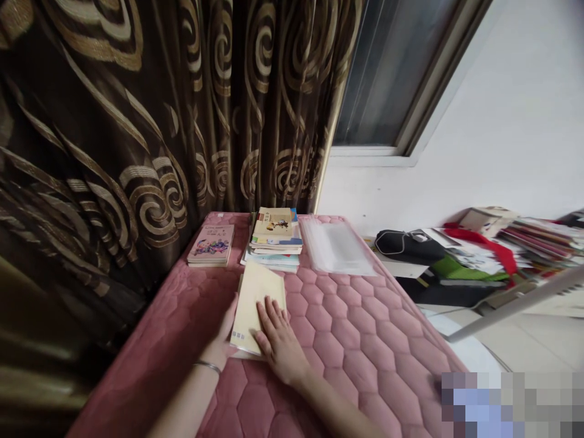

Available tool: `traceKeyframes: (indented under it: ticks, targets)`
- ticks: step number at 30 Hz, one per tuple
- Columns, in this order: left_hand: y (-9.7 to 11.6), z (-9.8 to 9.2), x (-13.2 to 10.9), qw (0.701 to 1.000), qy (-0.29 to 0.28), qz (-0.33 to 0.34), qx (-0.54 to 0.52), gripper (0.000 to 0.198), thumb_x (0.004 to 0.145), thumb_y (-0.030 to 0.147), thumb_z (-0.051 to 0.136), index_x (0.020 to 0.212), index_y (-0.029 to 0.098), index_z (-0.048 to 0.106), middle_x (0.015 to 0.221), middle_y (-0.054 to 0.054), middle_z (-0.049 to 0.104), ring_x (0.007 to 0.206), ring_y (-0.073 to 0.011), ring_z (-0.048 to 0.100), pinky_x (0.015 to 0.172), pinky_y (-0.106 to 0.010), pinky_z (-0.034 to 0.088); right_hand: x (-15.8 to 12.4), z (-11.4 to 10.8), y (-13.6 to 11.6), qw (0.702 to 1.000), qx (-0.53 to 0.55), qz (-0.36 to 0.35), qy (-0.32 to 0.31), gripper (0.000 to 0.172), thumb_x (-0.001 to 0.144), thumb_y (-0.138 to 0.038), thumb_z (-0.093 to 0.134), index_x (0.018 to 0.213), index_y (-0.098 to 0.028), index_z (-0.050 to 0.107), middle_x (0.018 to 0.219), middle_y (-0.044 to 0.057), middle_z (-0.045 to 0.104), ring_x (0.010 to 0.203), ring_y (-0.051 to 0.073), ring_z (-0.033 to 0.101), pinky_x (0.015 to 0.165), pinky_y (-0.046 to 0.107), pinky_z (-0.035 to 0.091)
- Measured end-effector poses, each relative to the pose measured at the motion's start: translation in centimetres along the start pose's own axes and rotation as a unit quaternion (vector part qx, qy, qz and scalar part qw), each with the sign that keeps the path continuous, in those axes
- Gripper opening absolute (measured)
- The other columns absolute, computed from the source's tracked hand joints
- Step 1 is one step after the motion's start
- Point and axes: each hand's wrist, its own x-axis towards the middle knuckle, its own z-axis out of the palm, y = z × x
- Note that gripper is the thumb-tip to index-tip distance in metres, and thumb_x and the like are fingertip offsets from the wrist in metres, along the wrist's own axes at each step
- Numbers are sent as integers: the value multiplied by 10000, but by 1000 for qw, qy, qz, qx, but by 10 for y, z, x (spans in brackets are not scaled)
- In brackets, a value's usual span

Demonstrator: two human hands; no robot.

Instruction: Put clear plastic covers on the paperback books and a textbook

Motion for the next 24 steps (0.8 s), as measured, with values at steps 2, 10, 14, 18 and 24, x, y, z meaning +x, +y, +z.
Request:
traceKeyframes:
  ticks: [2, 10, 14, 18, 24]
  targets:
    - [4, -13, -4, 986, -24, -32, -162, 748, 815, 734, 323, 1061, 109, 653, 1129, -151, 692, 1120, -315, 609, 953, -463, 464, 0, 4, 0, 998, -61, -9, -2, 616, 967, -506, 323, 1509, -257, 173, 1568, 77, 150, 1445, 281, 113, 1156, 540, 194]
    - [-12, -31, -8, 877, 252, -73, 402, 308, 922, 174, 430, 1197, 85, 536, 1099, -179, 686, 993, -221, 670, 836, -304, 493, 1, 1, -8, 983, -170, -25, -60, 646, 950, -544, 324, 1495, -203, 265, 1552, 117, 153, 1434, 320, 144, 1151, 546, 207]
    - [-13, -14, -22, 807, 199, -78, 550, 362, 946, 86, 328, 1260, 84, 509, 1071, -189, 694, 953, -208, 690, 754, -268, 503, 4, -3, -13, 983, -158, -10, -97, 628, 963, -506, 297, 1497, -178, 255, 1558, 116, 124, 1439, 330, 101, 1157, 566, 153]
    - [-4, 0, -32, 787, 186, -103, 579, 360, 945, 80, 323, 1222, 127, 547, 976, -143, 724, 867, -203, 712, 627, -235, 494, 15, -3, -17, 983, -126, -51, -126, 562, 991, -433, 212, 1504, -202, 231, 1568, 52, 139, 1450, 287, 95, 1171, 547, 108]
    - [0, 2, -34, 779, 194, -120, 583, 393, 960, 102, 297, 1272, 131, 535, 902, -147, 732, 860, -213, 717, 628, -238, 495, 56, 1, -15, 971, -123, -111, -171, 531, 995, -429, 180, 1483, -251, 290, 1549, -3, 266, 1453, 261, 114, 1169, 556, 67]
